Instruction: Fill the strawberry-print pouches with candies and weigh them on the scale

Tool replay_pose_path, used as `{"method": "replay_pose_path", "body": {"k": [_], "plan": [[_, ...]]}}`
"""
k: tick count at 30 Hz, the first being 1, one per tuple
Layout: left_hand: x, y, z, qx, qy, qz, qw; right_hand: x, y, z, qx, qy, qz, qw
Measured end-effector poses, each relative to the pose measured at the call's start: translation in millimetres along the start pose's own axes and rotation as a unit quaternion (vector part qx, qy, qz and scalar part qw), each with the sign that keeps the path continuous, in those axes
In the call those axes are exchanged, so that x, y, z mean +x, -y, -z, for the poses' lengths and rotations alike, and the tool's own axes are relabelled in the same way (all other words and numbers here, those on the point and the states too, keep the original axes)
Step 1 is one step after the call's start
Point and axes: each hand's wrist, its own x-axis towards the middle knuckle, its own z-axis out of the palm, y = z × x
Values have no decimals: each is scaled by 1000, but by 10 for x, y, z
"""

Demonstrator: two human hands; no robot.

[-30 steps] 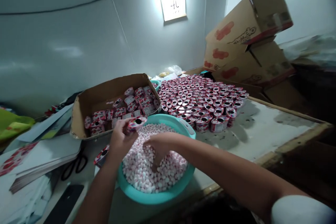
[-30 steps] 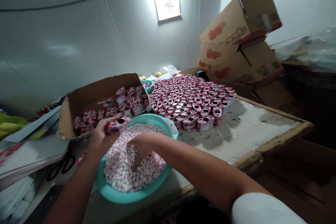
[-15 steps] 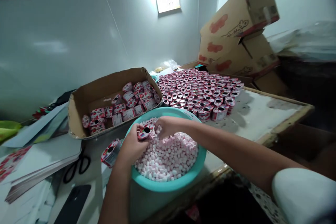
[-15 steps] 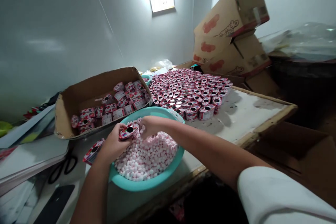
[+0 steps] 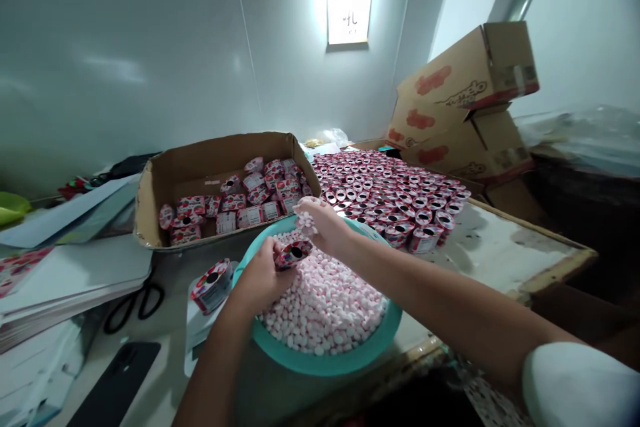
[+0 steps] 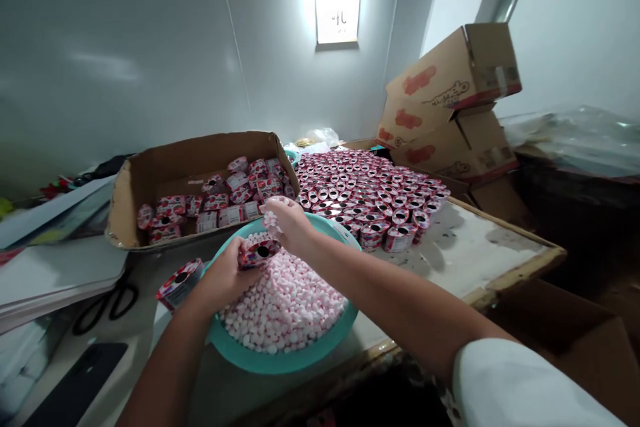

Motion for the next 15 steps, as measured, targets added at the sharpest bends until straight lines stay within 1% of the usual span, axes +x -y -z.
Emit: {"method": "replay_pose_path", "body": {"k": [3,5,9,12,15], "plan": [[-8,-32,11,-20,-7,-5,1000,-21,-33,-218,75,4,1,997],[-4,-32,11,-31,-3,-9,999,-20,-52,-284,111,6,-4,994],[8,-18,7,-45,11,0,999,27,-59,-247,161,1,-18,987],[12,-27,7,-33,12,18,999,65,-33,-185,182,0,-43,982],[19,-38,0,-46,15,21,999,73,-13,-167,199,5,-55,978]]}}
